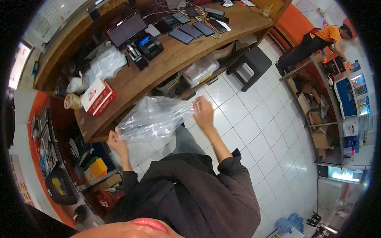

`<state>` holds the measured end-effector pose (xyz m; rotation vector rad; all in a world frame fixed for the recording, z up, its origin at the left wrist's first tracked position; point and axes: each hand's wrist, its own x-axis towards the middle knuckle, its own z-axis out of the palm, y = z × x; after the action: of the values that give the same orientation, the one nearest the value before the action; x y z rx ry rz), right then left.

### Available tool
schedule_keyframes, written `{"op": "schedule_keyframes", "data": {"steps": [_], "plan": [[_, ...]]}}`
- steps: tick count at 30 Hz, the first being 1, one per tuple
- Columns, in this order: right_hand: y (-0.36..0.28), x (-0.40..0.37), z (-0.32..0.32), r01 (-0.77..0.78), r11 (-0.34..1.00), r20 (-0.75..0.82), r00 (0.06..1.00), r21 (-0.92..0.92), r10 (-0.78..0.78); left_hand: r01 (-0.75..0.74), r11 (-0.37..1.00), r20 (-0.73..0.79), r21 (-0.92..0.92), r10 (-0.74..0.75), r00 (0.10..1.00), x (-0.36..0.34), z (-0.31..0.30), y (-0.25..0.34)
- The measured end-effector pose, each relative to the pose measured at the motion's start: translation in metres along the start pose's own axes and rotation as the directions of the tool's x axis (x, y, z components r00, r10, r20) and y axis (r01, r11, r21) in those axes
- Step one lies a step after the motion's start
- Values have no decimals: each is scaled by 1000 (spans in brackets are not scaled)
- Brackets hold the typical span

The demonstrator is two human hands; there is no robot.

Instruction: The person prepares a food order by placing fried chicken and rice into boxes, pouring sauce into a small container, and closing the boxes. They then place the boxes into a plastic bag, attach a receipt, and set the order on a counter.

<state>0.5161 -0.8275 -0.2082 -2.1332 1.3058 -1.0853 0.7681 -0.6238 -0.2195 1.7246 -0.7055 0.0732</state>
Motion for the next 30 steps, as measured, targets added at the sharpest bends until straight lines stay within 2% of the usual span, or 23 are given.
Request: {"op": "schedule_keyframes", "data": {"steps": [1, 2, 4, 5, 6, 8, 10, 11, 12, 13, 14, 16, 18, 19, 21, 22, 23, 24, 25, 26, 27, 28, 30], "plan": [[-9, -19, 12, -13, 967, 8, 1000, 256, 11, 78, 996, -4, -33, -79, 997, -2, -2, 0], [-32, -33, 16, -40, 944, 67, 998, 326, 20, 81, 996, -5, -33, -82, 997, -11, 4, 15], [-63, -45, 1, 171, 958, 331, 912, 232, -243, 115, 993, 269, -13, -107, 957, -35, 16, 56], [-20, -54, 24, 290, 957, 196, 937, 22, -288, 43, 998, 266, 36, -51, 963, -36, 11, 48], [8, -44, 20, 66, 998, 151, 987, -11, -63, 47, 998, 264, 42, -56, 963, -26, -4, 45], [11, -70, 32, 121, 992, 212, 971, -45, -109, 188, 911, 44, 367, -219, 975, -6, -40, 35], [2, -72, 52, 275, 956, 292, 927, -102, -236, 159, 931, 58, 328, -188, 980, -10, -36, 23], [-56, -80, 34, 238, 965, 463, 847, 108, -261, 120, 938, 93, 325, -158, 983, -20, -31, 30], [-94, -86, 31, 398, 907, 396, 818, 135, -418, 89, 941, 129, 327, -138, 982, -35, -27, 39], [-102, -90, 39, 467, 871, 374, 788, 152, -489, 22, 881, 287, 473, -177, 941, -44, -22, 58], [-110, -95, 48, 534, 829, 349, 754, 166, -556, 40, 874, 283, 485, -199, 938, -45, -27, 56], [-80, -61, 92, 588, 790, 784, 567, -170, -253, -296, 786, 437, 543, 37, 899, -43, -42, 44], [-90, -9, 69, 604, 763, 523, 738, -230, -426, -137, 704, 171, 697, 22, 985, -5, -92, 65], [-118, 9, 44, 615, 755, 513, 735, -228, -443, -45, 732, -9, 680, 71, 997, 9, -112, 87], [-166, 12, -11, 527, 846, 47, 846, 83, -532, 144, 888, -301, 436, -7, 954, 6, -138, 122], [-148, -1, -18, 603, 723, -42, 777, 336, -628, 3, 933, -334, 360, 126, 934, -8, -141, 116], [-122, -23, -4, 650, 558, -139, 706, 516, -694, -253, 883, -247, 394, 367, 897, -32, -141, 84], [-98, -45, 10, 669, 354, -233, 623, 654, -747, -421, 794, -70, 439, 497, 865, -55, -141, 45], [-68, -72, 36, 512, 656, 270, 635, 554, -724, -508, 717, 256, 478, 439, 861, -81, -134, -6], [-21, -102, 47, 488, 814, 724, 431, 315, -539, -497, 690, 585, 526, 130, 800, -113, -126, -63], [30, -128, 50, 550, 834, 972, 173, 39, -160, -361, 691, 647, 626, -202, 735, -147, -127, -86], [72, -151, 53, 518, 855, 987, 131, 12, -93, -256, 638, 638, 727, -488, 596, -165, -129, -105], [31, -109, 29, 359, 930, 961, 276, -76, -28, 1, 724, 572, 690, -546, 613, -145, -124, -55]]}}
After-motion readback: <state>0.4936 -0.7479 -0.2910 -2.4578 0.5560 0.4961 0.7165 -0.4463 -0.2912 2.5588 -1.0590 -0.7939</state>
